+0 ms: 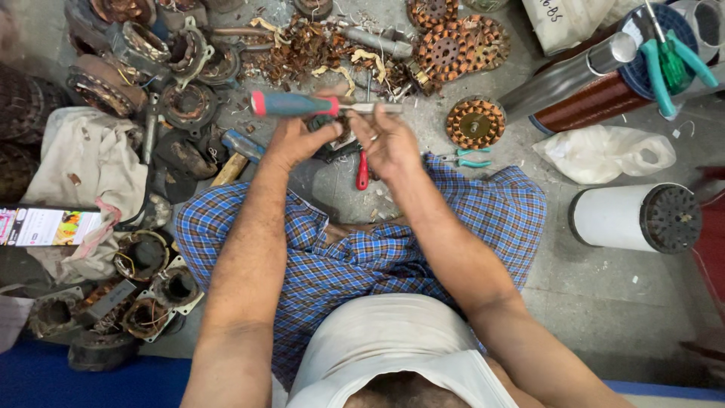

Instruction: The person repairs electric motor components by using pliers and a screwdriver to strip wires and manipulate small metal parts.

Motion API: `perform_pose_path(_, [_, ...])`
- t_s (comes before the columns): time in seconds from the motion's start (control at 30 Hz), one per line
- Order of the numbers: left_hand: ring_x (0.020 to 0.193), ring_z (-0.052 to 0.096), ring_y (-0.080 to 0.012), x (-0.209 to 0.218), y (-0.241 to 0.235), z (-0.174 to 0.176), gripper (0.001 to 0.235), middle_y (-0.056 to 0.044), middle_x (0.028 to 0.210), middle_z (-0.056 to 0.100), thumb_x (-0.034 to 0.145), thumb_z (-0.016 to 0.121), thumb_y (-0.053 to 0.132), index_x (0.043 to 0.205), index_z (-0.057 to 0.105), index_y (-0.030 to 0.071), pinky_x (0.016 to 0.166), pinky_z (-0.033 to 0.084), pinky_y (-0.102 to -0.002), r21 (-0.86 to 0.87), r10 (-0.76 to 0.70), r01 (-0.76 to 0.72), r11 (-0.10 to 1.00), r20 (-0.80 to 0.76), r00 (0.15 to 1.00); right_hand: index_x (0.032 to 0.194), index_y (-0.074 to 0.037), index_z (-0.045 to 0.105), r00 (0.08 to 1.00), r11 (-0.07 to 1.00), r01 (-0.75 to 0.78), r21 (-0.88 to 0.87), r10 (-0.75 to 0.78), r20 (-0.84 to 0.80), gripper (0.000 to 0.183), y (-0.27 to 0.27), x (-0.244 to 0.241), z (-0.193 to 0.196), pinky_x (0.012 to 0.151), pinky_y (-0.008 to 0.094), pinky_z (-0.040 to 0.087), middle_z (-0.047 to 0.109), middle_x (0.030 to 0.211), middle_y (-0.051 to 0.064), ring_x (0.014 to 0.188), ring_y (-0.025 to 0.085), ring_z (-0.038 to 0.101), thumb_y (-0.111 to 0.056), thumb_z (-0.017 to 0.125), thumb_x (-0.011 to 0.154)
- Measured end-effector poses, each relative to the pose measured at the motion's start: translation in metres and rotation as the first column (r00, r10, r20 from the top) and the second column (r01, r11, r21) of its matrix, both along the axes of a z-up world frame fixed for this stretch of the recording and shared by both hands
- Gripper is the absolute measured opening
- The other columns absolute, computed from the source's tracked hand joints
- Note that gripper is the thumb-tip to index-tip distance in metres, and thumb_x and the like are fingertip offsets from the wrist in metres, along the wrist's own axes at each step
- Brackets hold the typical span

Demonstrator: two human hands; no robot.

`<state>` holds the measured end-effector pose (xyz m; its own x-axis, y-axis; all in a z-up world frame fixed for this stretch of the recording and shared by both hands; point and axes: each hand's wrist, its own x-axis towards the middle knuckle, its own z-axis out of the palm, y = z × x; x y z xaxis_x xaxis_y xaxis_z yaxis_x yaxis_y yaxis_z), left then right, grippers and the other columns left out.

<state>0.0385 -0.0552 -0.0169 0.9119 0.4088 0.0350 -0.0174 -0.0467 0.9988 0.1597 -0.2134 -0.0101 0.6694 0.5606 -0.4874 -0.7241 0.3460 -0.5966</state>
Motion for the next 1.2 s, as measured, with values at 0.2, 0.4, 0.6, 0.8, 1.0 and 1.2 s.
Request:
perform_pose_path(0.2, [0.1, 0.061, -0.0194, -0.002, 0.0, -0.009, 0.043, -0.002, 0.122, 0.074, 0.096, 0.074, 0.043, 0.128, 0.072, 0.015, 0.09, 0.055, -0.037, -0.032, 0.14, -0.141, 0.989, -0.052, 0.989, 0.095, 0.007, 0.059, 0.893, 0.841, -0.426, -0.333, 0.449, -0.009, 0.041, 0.0, -0.002, -0.012, 0.083, 0.042, 0.071, 0.045, 0.079, 0.013, 0.064, 0.021, 0.056, -0.029, 0.076, 0.105])
perform_pose_path(0.4, [0.099, 0.07, -0.0175, 0.013, 0.006, -0.024, 0.045, -0.008, 0.109, 0.073, 0.099, 0.073, 0.046, 0.122, 0.067, 0.008, 0.089, 0.058, -0.034, 0.13, 0.14, -0.15, 0.98, 0.081, 0.987, 0.116, -0.003, 0.067, -0.043, 0.707, 0.325, -0.628, 0.675, 0.736, 0.04, -0.014, 0.0, 0.029, 0.07, 0.037, 0.057, 0.069, 0.11, 0.014, 0.073, 0.021, 0.065, -0.023, 0.081, 0.084])
perform_pose_path(0.6, [0.114, 0.073, -0.0236, 0.009, 0.005, -0.01, 0.049, -0.011, 0.122, 0.074, 0.097, 0.075, 0.046, 0.131, 0.064, 0.012, 0.1, 0.058, -0.039, 0.187, 0.127, -0.133, 0.973, 0.048, 0.991, 0.118, -0.005, 0.068, -0.259, 0.644, 0.243, -0.725, 0.763, 0.592, 0.025, 0.019, 0.01, 0.039, 0.091, 0.043, 0.058, 0.073, 0.114, 0.011, 0.104, 0.027, 0.07, -0.011, 0.078, 0.096])
perform_pose_path(0.8, [0.14, 0.049, -0.0291, 0.003, 0.007, 0.01, 0.044, -0.009, 0.15, 0.059, 0.106, 0.051, 0.032, 0.15, 0.051, 0.027, 0.111, 0.036, -0.047, -0.028, 0.135, -0.139, 0.99, -0.111, 0.985, 0.1, 0.001, 0.064, 0.332, 0.785, -0.156, -0.599, 0.613, 0.717, 0.02, 0.019, 0.029, 0.037, 0.06, 0.034, 0.064, 0.074, 0.087, 0.015, 0.069, 0.019, 0.073, -0.01, 0.079, 0.094])
perform_pose_path(1.0, [0.133, 0.06, -0.0255, 0.01, 0.01, 0.009, 0.035, -0.011, 0.141, 0.066, 0.102, 0.055, 0.01, 0.135, 0.066, 0.015, 0.113, 0.046, -0.04, 0.108, 0.061, -0.064, 0.992, 0.034, 0.998, 0.105, 0.0, 0.064, 0.27, 0.824, -0.075, -0.562, 0.559, 0.784, 0.017, 0.026, 0.033, 0.039, 0.06, 0.027, 0.067, 0.076, 0.085, 0.01, 0.07, 0.013, 0.078, -0.008, 0.074, 0.095])
perform_pose_path(1.2, [0.119, 0.069, -0.0237, 0.011, 0.014, 0.0, 0.029, -0.011, 0.123, 0.074, 0.099, 0.059, 0.005, 0.126, 0.069, 0.005, 0.105, 0.051, -0.037, 0.194, 0.089, -0.081, 0.978, -0.029, 0.996, 0.103, 0.003, 0.062, 0.202, 0.797, -0.103, -0.595, 0.602, 0.772, 0.018, 0.034, 0.03, 0.036, 0.063, 0.028, 0.067, 0.077, 0.087, 0.01, 0.074, 0.014, 0.078, -0.009, 0.074, 0.096])
